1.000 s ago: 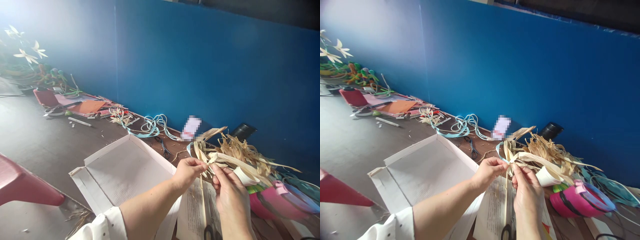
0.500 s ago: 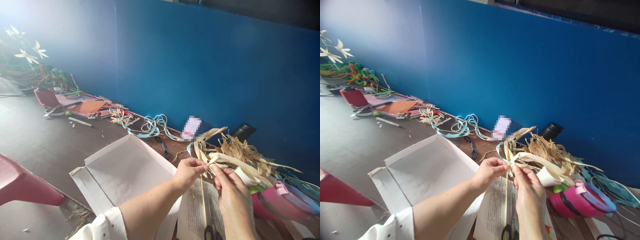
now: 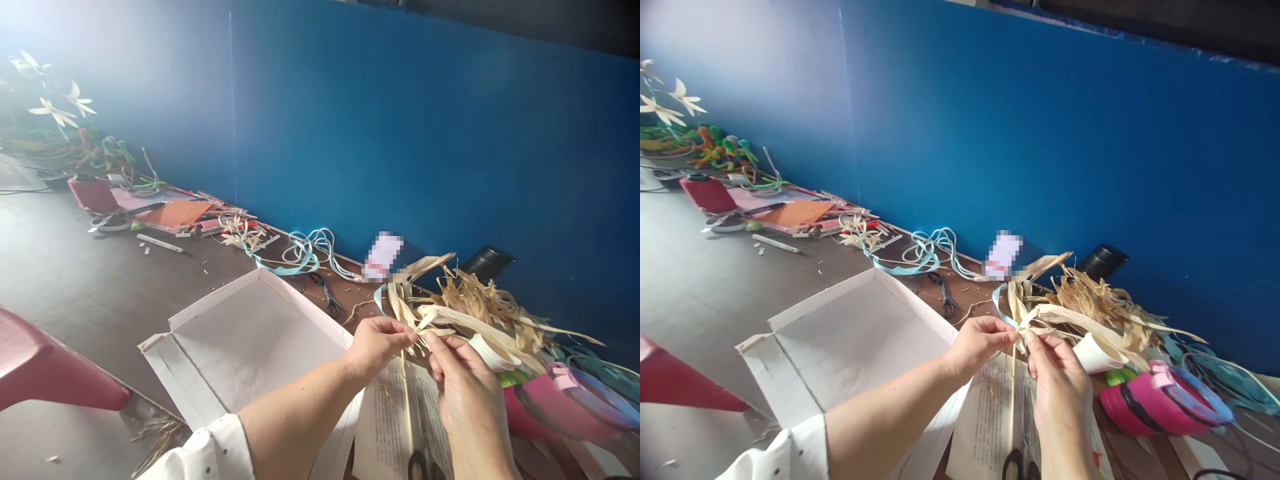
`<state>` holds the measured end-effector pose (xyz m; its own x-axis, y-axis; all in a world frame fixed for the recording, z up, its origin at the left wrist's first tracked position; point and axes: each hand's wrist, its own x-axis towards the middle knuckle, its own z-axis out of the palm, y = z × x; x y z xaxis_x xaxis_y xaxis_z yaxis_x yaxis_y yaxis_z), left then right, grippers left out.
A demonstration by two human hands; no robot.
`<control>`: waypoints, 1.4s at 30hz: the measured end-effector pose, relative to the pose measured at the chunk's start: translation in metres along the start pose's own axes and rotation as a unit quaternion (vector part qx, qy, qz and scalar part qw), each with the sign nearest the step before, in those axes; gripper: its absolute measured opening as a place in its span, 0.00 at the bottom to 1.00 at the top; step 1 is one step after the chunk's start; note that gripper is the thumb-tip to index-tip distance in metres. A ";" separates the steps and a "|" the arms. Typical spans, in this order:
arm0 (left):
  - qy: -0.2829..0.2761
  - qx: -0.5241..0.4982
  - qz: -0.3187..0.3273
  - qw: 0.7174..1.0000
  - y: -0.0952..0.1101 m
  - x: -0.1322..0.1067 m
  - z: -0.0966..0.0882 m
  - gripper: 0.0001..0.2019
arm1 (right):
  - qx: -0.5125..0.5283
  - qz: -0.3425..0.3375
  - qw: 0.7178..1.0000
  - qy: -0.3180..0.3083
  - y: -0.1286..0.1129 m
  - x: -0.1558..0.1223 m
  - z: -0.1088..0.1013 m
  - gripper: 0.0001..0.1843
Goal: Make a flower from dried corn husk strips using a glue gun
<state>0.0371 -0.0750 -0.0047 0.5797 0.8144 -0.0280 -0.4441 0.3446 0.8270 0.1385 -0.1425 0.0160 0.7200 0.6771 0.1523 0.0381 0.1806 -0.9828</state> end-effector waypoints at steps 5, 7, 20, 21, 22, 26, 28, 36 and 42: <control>-0.017 0.011 -0.002 1.000 0.002 -0.002 0.001 0.21 | -0.002 0.005 1.000 0.003 -0.001 -0.002 -0.001 0.14; -0.032 -0.001 -0.013 0.999 0.003 -0.003 0.003 0.23 | -0.001 0.007 1.000 0.004 -0.002 -0.003 -0.001 0.15; -0.039 -0.023 -0.035 0.998 -0.003 -0.001 0.005 0.27 | -0.004 0.003 1.000 -0.001 -0.001 -0.001 0.000 0.15; -0.038 -0.023 -0.038 0.998 -0.001 -0.002 0.006 0.28 | -0.005 0.003 1.000 -0.001 -0.001 -0.001 -0.001 0.15; -0.038 -0.025 -0.041 0.998 0.000 -0.002 0.006 0.28 | -0.006 0.003 1.000 -0.001 -0.001 -0.001 -0.001 0.15; -0.042 -0.035 -0.048 0.997 0.002 -0.002 0.006 0.29 | -0.006 0.000 1.000 -0.002 -0.001 -0.001 -0.001 0.15; -0.046 -0.038 -0.049 0.997 0.001 -0.001 0.005 0.28 | -0.007 -0.003 1.000 -0.001 0.000 0.000 -0.003 0.15; -0.051 -0.050 -0.054 0.996 0.001 -0.002 0.004 0.26 | -0.010 -0.006 1.000 0.004 0.001 0.000 -0.006 0.15; -0.065 -0.053 -0.047 0.995 0.000 -0.002 0.002 0.23 | -0.003 0.004 1.000 0.006 0.002 0.001 -0.006 0.15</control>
<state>0.0377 -0.0777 -0.0033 0.7022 0.7116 -0.0239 -0.4495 0.4691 0.7602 0.1433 -0.1458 0.0140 0.7282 0.6700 0.1440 0.0374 0.1709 -0.9846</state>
